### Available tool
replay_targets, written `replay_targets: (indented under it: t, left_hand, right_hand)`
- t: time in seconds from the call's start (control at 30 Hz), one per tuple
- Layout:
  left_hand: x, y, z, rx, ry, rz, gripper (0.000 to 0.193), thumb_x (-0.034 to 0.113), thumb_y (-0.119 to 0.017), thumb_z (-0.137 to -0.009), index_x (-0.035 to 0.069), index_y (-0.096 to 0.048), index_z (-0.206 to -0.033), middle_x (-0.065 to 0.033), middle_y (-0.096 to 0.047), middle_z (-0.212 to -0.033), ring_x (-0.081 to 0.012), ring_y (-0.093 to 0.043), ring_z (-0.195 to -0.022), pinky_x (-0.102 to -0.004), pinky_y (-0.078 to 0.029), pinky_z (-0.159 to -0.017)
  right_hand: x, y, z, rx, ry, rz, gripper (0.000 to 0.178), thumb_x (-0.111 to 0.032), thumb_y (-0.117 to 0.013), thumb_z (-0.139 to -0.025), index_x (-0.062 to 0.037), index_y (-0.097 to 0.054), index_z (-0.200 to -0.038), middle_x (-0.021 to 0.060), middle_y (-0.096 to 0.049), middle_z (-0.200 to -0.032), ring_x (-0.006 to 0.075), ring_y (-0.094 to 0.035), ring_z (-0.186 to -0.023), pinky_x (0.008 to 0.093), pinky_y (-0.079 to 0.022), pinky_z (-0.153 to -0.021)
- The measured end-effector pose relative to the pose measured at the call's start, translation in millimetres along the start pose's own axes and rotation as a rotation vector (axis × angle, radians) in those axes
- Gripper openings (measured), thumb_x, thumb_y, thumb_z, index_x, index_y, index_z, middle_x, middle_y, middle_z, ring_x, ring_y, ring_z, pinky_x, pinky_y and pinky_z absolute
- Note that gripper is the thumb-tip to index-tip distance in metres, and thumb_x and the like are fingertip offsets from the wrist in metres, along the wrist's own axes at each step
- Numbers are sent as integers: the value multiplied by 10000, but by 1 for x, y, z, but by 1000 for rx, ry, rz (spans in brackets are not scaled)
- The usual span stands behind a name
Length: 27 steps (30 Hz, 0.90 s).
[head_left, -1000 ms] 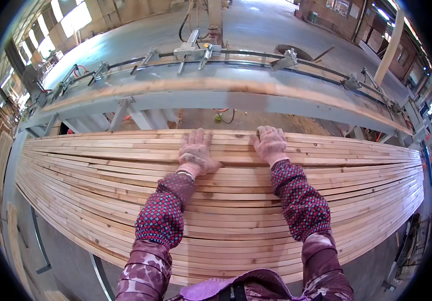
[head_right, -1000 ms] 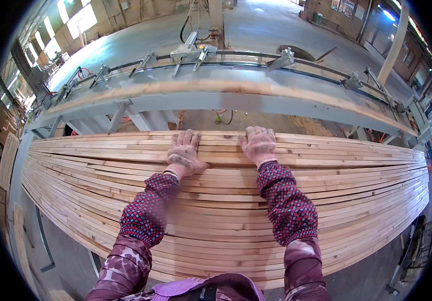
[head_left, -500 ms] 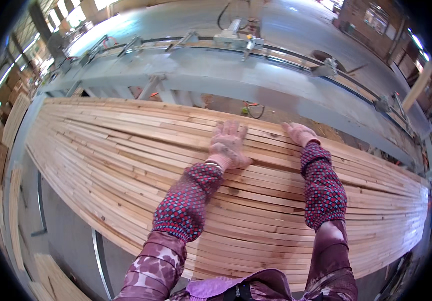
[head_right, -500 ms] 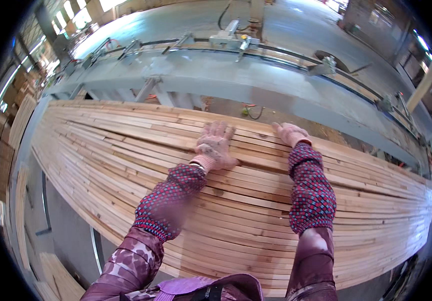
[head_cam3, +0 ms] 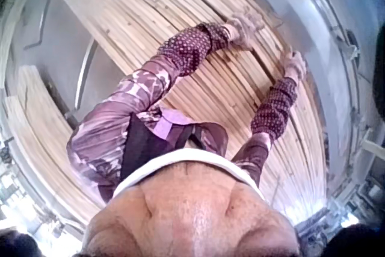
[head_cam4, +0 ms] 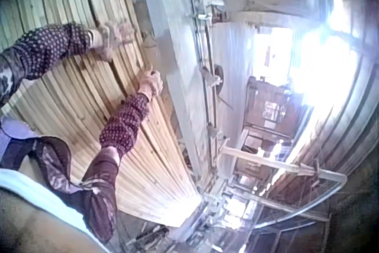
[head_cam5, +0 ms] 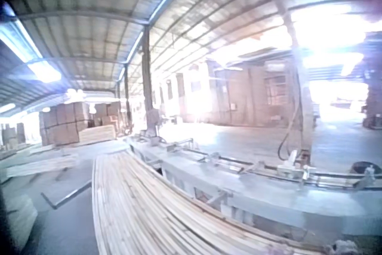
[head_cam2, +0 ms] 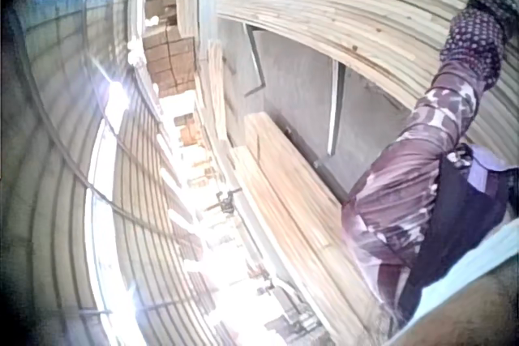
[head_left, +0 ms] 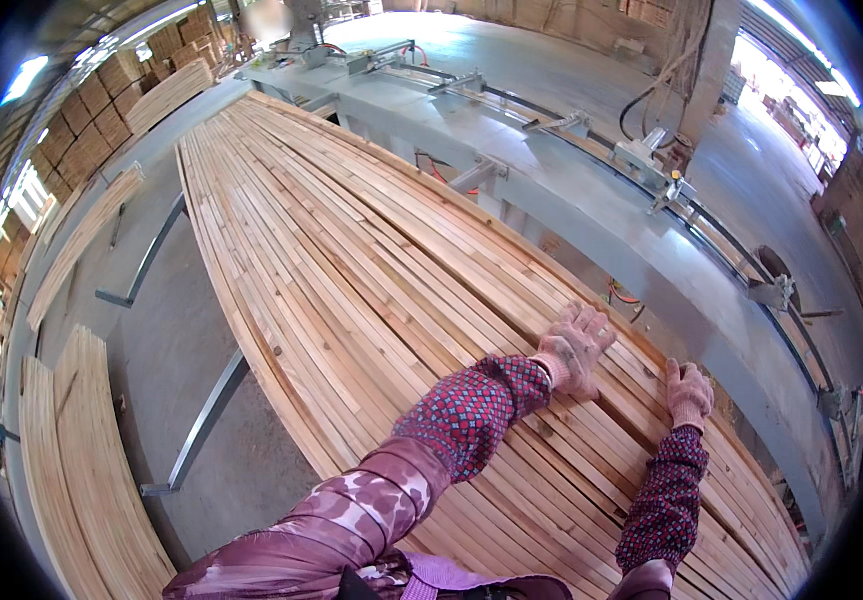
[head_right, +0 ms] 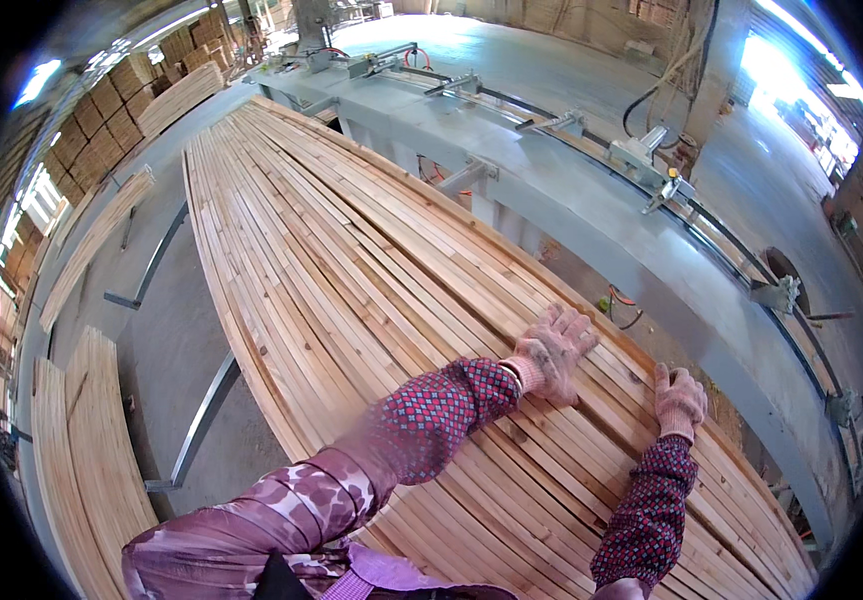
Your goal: The person gathers and stacks long, thin wooden planks in a workshop. They lift bundles of planks from a metal rack and place them onto a growing pile on the floor, repeating the process to build a larger stack.
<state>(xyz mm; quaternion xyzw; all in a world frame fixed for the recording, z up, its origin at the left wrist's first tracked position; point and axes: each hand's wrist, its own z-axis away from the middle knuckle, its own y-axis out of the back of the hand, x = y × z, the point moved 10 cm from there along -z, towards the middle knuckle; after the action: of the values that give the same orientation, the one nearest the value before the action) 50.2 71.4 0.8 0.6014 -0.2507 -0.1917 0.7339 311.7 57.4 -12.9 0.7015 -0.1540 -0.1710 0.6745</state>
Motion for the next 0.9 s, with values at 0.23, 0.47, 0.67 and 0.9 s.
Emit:
replay_targets:
  t: [0.23,0.47,0.67,0.9]
  left_hand:
    - [-2,-7,-2,42,-9,17,986,586,-675,-736,128,-357,-1550,-187,-278,-1612,-339,-181,-1527,-495,-72,-1250]
    - [0,-6,-2,17,-12,14,1029,603,-703,-730,126,-326,-1560,-186,-284,-1604,-346,-186,-1522,-496,-79,-1249]
    - [-2,-7,-3,14,-8,15,1020,594,-698,-741,119,-323,-1562,-186,-284,-1603,-346,-178,-1524,-489,-84,-1248]
    - [-2,-3,1,10,-3,-1,972,571,-671,-770,113,-331,-1558,-182,-271,-1619,-333,-192,-1526,-474,-96,-1250]
  right_hand:
    - [0,0,1,120,45,-51,507,-605,-533,-948,-153,-725,-1072,132,-719,-1071,332,-639,-1081,461,-495,-939]
    - [-5,22,19,194,112,-22,432,-538,-591,-933,-136,-735,-996,106,-700,-1079,309,-612,-1070,426,-482,-943]
    - [-2,12,14,134,147,-71,448,-548,-574,-935,-145,-733,-1049,117,-691,-1109,322,-600,-1100,442,-469,-963]
    - [8,-45,-39,-331,23,-116,565,-608,-474,-943,-177,-694,-1236,133,-647,-1315,341,-565,-1268,441,-443,-1053]
